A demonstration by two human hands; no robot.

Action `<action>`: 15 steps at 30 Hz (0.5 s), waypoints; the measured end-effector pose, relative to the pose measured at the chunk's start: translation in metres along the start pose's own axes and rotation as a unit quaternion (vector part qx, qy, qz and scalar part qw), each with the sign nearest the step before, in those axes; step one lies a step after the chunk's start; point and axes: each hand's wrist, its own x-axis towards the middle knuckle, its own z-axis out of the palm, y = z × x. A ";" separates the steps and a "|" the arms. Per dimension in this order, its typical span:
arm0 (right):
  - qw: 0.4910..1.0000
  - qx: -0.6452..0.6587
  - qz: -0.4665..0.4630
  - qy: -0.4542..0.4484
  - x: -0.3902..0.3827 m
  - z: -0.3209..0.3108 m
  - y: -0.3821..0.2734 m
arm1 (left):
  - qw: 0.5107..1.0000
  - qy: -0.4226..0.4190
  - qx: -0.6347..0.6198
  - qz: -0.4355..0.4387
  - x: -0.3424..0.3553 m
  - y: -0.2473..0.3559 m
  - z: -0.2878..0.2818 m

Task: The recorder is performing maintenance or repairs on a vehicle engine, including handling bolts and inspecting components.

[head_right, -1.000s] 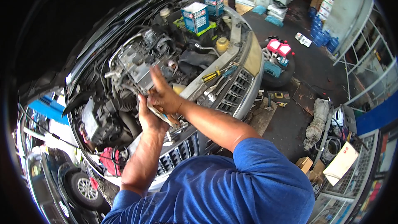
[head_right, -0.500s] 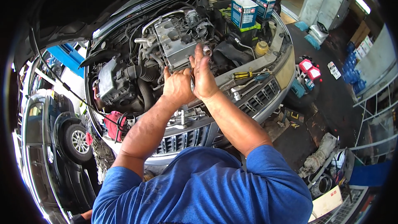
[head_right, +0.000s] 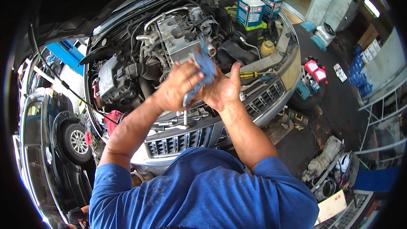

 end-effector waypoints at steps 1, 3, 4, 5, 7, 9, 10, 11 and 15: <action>0.995 -0.080 -0.020 -0.049 -0.001 -0.015 0.002 | 0.996 0.066 -0.050 -0.025 -0.005 0.010 0.018; 0.991 -0.106 -0.046 -0.065 0.006 -0.014 0.017 | 0.980 0.179 -0.055 -0.066 -0.012 0.012 0.048; 0.990 -0.121 -0.064 -0.039 0.007 -0.017 0.023 | 0.982 0.164 -0.012 -0.091 -0.008 0.021 0.044; 0.979 -0.188 -0.080 0.009 0.008 -0.020 0.026 | 0.984 0.143 0.011 -0.104 -0.008 0.016 0.050; 0.938 -0.339 -0.069 0.008 0.013 -0.025 0.029 | 0.985 0.119 0.041 -0.116 -0.006 0.007 0.050; 0.917 -0.396 -0.036 0.011 0.010 -0.026 0.031 | 0.988 0.035 0.043 -0.144 -0.010 0.001 0.051; 0.918 -0.395 -0.036 0.011 0.011 -0.034 0.031 | 0.983 -0.025 0.039 -0.176 -0.012 0.000 0.049; 0.892 -0.451 -0.021 -0.015 0.013 -0.044 0.031 | 0.980 -0.063 0.028 -0.188 -0.012 -0.002 0.046; 0.747 -0.652 0.024 -0.124 0.010 -0.045 0.033 | 0.924 -0.269 -0.013 -0.270 -0.017 -0.006 0.022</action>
